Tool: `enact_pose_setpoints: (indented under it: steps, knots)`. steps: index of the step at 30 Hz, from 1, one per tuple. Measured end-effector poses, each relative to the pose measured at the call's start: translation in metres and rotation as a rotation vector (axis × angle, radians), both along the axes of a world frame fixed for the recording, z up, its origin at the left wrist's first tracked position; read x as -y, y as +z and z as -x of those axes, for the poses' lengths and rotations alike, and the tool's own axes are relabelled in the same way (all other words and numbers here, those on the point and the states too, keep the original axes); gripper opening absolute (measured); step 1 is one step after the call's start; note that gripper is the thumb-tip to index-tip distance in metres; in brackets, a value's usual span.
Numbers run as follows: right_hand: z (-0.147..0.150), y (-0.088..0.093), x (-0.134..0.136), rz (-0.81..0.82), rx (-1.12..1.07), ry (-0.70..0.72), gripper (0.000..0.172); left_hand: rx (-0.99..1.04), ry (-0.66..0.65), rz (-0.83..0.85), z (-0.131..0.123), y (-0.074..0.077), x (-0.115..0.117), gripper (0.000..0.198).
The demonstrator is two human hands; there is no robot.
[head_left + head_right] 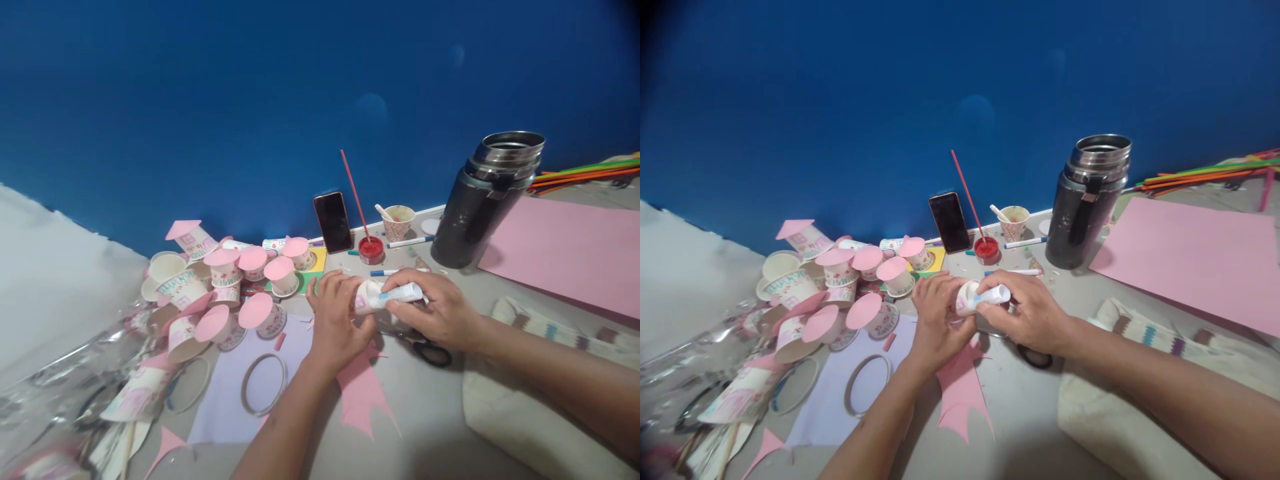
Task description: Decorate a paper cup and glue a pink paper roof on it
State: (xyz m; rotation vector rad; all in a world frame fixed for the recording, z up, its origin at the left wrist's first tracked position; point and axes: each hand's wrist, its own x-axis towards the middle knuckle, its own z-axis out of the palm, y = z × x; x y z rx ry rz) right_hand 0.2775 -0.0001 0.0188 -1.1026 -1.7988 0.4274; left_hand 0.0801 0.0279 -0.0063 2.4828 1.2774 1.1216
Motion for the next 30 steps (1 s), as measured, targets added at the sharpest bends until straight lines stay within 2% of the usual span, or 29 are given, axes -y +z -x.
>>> enact_pose_setpoints:
  steps: [5, 12, 15, 22, 30]
  knots:
    - [-0.007, -0.005, -0.004, -0.264, 0.149, 0.049, 0.007, 0.143, -0.036, 0.15, 0.006, 0.005, -0.004, 0.045]
    - [-0.019, -0.005, -0.016, -0.325, 0.178, -0.015, 0.006, 0.301, -0.138, 0.436, 0.012, 0.014, -0.009, 0.045]
    - [-0.021, -0.002, -0.017, -0.278, 0.135, -0.047, 0.007, 0.307, -0.185, 0.479, 0.012, 0.016, -0.009, 0.047]
    - [-0.021, 0.003, -0.017, -0.049, 0.032, -0.046, 0.008, 0.367, -0.265, 0.536, 0.014, 0.017, -0.01, 0.044]
    - [-0.021, 0.008, -0.015, 0.094, -0.065, -0.02, 0.01, 0.185, -0.37, 0.508, 0.01, 0.018, -0.005, 0.049]
